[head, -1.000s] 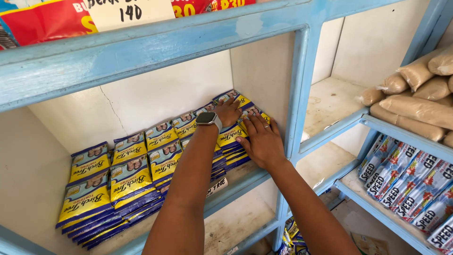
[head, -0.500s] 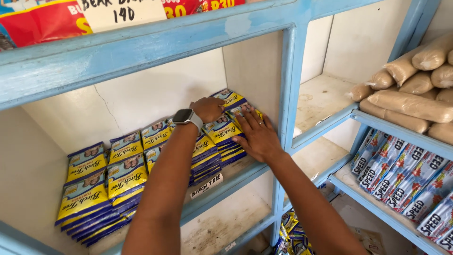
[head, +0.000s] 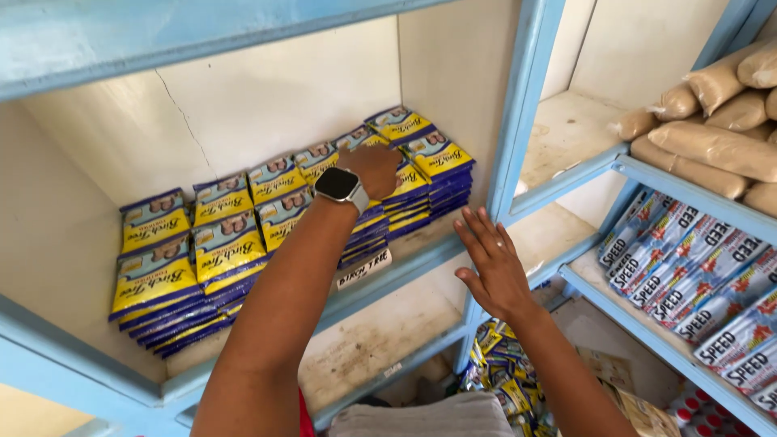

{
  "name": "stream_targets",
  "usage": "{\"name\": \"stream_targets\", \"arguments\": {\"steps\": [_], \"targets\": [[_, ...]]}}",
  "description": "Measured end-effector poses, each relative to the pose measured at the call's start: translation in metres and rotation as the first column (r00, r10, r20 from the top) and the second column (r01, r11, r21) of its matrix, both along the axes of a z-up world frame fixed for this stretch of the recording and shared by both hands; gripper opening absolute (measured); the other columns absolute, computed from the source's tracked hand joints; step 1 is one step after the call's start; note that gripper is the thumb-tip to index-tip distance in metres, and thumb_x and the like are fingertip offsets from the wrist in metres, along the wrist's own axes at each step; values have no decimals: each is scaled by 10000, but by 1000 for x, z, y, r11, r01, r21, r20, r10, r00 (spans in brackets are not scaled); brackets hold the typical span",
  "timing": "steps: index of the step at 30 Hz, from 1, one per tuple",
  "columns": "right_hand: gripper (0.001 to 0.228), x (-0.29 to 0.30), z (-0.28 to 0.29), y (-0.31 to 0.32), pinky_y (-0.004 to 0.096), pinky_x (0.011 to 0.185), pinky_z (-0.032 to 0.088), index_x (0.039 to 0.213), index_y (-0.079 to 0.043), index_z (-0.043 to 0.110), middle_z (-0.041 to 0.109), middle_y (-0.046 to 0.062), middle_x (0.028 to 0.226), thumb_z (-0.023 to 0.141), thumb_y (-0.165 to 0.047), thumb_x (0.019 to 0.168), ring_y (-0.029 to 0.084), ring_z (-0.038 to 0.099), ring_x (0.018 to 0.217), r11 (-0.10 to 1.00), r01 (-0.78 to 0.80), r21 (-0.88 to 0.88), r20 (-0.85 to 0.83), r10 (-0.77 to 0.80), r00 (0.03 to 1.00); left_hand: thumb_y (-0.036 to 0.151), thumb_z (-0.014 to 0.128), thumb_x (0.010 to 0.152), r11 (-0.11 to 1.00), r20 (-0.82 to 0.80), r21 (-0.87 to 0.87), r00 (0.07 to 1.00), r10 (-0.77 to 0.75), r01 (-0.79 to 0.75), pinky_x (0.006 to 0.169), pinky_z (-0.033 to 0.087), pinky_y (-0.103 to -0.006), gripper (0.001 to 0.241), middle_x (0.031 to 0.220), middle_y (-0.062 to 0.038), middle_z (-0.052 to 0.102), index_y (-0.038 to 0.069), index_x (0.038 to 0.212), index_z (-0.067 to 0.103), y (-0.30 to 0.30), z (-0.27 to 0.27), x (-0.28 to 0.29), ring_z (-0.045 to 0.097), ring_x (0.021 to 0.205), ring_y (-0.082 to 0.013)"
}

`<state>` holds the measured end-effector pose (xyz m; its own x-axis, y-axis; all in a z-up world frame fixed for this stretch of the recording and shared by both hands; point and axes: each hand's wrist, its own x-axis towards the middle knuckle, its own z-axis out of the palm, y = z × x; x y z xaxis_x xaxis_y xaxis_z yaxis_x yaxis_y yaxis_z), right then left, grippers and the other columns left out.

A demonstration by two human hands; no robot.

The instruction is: Neatly arranging milk powder packets on a store shelf from a pile on the floor.

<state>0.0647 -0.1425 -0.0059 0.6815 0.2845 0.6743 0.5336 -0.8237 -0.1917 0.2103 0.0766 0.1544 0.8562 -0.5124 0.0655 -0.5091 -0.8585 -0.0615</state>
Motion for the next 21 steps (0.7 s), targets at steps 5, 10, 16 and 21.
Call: {"name": "stream_targets", "arguments": {"steps": [5,10,16,21], "targets": [[681,-38,-68,-26,561,1238,187,1568,-95,374,292,130,1682,467,-461,1001,370,210,1574,997,50,56,-71,-46,996,312,662,899,979,229,-36,955,-187,200,1048,385,-699,366,1395,-126,606,197,1246,688,-37,-7,-75,587,1258,-392],[578,-63,-201,-66,497,1271,258,1527,-75,440,360,123,1637,445,-362,1025,361,290,1558,974,161,157,-202,-128,971,360,770,723,681,277,-206,709,-648,703,883,483,-606,595,1349,-142,625,192,1283,663,-98,-104,-180,620,1180,-347],[487,-132,-283,-83,508,1245,306,1369,-76,517,495,180,1541,625,-297,948,402,417,1472,992,90,93,-93,-81,992,293,709,874,641,-363,-391,530,-767,660,891,584,-480,297,1150,-63,751,204,1156,732,-132,-332,-198,734,1067,-323],[569,-191,-378,-91,491,1108,427,1458,-19,531,571,168,1457,568,-270,948,445,440,1401,882,468,49,-640,-332,693,285,765,786,683,-432,-564,539,-723,464,866,537,-514,308,1075,-101,711,152,1061,734,-137,-451,-213,658,1061,-371]]}}
